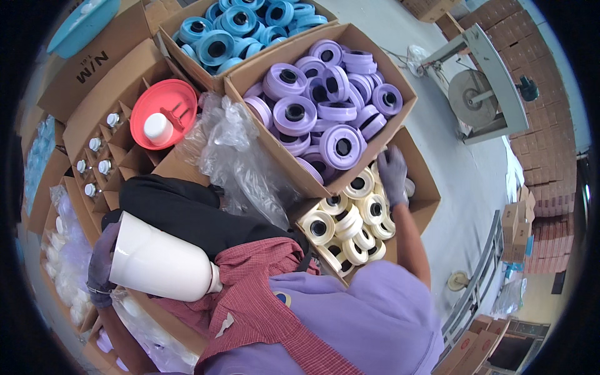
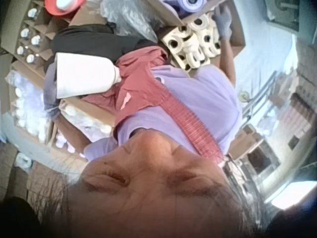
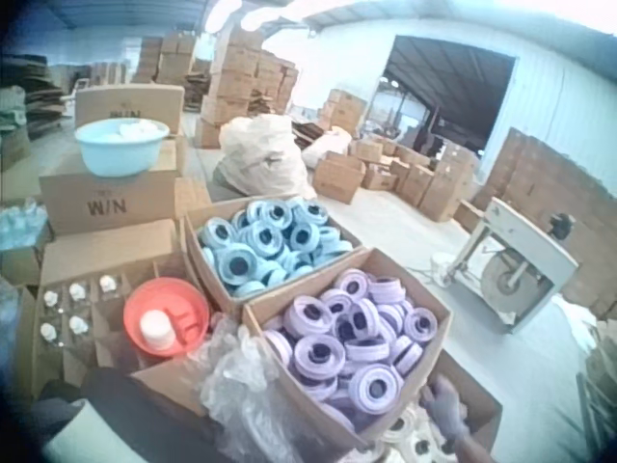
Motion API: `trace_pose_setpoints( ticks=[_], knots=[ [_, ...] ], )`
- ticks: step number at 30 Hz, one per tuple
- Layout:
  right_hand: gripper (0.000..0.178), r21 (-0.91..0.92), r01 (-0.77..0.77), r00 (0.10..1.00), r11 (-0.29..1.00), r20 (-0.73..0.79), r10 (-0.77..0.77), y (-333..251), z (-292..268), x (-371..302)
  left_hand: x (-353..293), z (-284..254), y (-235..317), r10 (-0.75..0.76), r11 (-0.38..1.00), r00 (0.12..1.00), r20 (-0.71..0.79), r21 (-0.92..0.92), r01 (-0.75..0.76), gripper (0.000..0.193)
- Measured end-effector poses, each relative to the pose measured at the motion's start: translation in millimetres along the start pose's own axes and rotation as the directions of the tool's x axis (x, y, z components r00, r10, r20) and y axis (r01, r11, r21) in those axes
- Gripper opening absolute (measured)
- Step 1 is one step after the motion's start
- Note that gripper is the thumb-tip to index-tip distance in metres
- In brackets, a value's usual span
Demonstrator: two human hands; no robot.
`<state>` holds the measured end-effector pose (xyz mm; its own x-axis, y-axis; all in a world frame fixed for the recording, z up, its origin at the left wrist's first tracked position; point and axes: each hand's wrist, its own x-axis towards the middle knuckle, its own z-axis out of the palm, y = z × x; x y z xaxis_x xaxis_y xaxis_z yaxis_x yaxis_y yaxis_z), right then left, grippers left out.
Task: The person assembles thermos bottles by inserting inner liners into outer shells, screwing on caps, and placing each completed unit into a plastic bag. The person repeats this process for multiple bottles of different colors.
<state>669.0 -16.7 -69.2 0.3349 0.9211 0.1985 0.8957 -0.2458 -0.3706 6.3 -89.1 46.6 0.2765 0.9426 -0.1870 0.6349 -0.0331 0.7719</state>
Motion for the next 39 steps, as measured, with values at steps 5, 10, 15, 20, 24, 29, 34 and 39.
trace_pose_setpoints(
  ticks=[5,10,15,20,24,29,34,39],
  knots=[
    [0.076,-0.011,-0.440,0.530,0.898,0.804,0.270,46.6,102.0,-186.5,7.6,0.3,7.6,-0.008,0.999,1.000,0.010,0.053,0.007,0.060],
    [0.049,0.202,-0.875,0.415,0.441,0.784,0.463,100.8,190.3,-261.0,19.9,-2.3,13.5,0.044,0.996,0.998,0.051,0.076,-0.048,0.058],
    [0.018,0.076,-0.995,0.095,0.063,0.901,0.424,82.9,130.0,-241.9,13.1,3.0,10.3,0.044,0.999,0.999,0.009,-0.001,-0.044,0.054],
    [0.027,-0.020,-0.587,0.401,0.809,0.861,0.312,11.0,-27.7,-128.8,5.8,-1.0,0.2,-0.030,0.997,0.999,-0.044,-0.069,0.027,0.048],
    [0.034,0.351,-0.272,0.537,0.896,0.828,-0.162,-174.7,-72.4,-54.3,22.9,-1.4,28.7,0.030,0.996,0.958,-0.287,-0.072,-0.052,0.048],
    [0.045,0.867,0.136,0.606,0.480,0.310,-0.732,-396.7,-18.5,-31.7,57.4,4.9,47.0,0.204,0.629,0.943,-0.262,-0.703,-0.331,0.083],
    [0.056,0.143,0.990,0.086,0.002,-0.580,-0.810,-511.6,15.5,-41.2,35.3,-19.3,35.7,0.059,0.297,0.933,-0.356,-0.885,-0.357,0.070],
    [0.047,0.863,0.503,0.427,-0.051,-0.299,-0.853,-542.6,54.8,-78.6,39.8,-2.5,15.0,-0.105,0.669,0.666,-0.739,-0.548,-0.502,0.080]
  ],
)
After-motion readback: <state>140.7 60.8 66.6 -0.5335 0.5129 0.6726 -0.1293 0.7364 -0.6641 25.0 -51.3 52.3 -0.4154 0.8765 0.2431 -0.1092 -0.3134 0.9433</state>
